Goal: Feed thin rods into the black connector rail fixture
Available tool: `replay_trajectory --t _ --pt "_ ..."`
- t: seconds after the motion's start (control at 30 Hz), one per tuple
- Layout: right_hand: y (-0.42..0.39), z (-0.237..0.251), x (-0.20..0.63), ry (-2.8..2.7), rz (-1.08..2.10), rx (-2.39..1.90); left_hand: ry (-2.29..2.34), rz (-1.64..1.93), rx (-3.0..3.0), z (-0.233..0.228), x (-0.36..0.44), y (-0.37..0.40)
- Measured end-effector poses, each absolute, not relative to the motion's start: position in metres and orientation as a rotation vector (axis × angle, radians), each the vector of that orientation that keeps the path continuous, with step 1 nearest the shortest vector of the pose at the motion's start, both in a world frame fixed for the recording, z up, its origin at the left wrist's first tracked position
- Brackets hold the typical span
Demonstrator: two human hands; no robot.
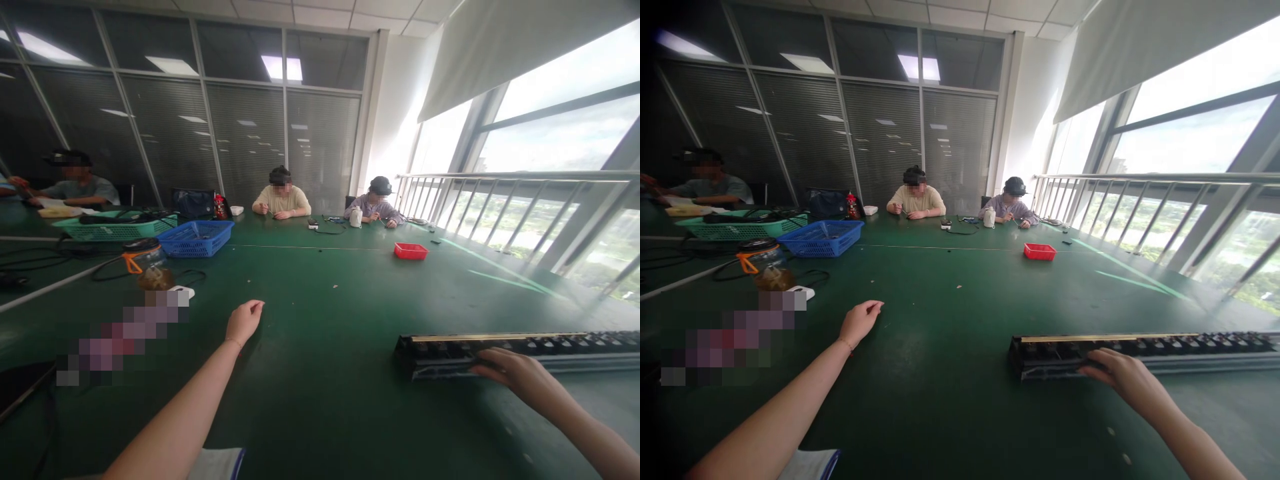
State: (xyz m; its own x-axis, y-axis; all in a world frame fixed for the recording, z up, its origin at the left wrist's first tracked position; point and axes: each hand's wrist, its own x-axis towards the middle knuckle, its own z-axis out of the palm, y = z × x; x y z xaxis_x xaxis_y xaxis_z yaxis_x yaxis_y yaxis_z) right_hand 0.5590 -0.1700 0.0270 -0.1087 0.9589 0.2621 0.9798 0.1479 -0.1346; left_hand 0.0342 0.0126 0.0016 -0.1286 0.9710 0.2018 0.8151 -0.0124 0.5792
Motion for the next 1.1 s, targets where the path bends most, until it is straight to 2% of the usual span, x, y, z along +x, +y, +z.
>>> replay_trajectory --t 0.2,0.43,0.67,0.8,0.97,1.1 --pt "-0.161 0.029 0.485 -2.278 -0.206 -1.740 1.986 0.825 1.907 0.003 0.035 0.012" --pt "-0.151 0.024 0.366 -2.365 -0.594 -1.598 1.954 0.838 1.949 0.006 0.034 0.009" --pt "-0.145 0.018 0.296 -2.316 -0.651 -1.540 1.811 0.894 1.887 0.006 0.037 0.011" --pt "-0.147 0.017 0.292 -2.261 -0.580 -1.441 1.521 0.808 1.931 0.050 0.052 -0.006" --pt "-0.154 0.015 0.297 -2.158 -0.437 -1.346 1.114 0.265 2.283 0.119 0.073 -0.051" --pt "-0.156 0.014 0.297 -2.152 -0.382 -1.357 1.092 0.152 2.383 0.133 0.085 -0.065"
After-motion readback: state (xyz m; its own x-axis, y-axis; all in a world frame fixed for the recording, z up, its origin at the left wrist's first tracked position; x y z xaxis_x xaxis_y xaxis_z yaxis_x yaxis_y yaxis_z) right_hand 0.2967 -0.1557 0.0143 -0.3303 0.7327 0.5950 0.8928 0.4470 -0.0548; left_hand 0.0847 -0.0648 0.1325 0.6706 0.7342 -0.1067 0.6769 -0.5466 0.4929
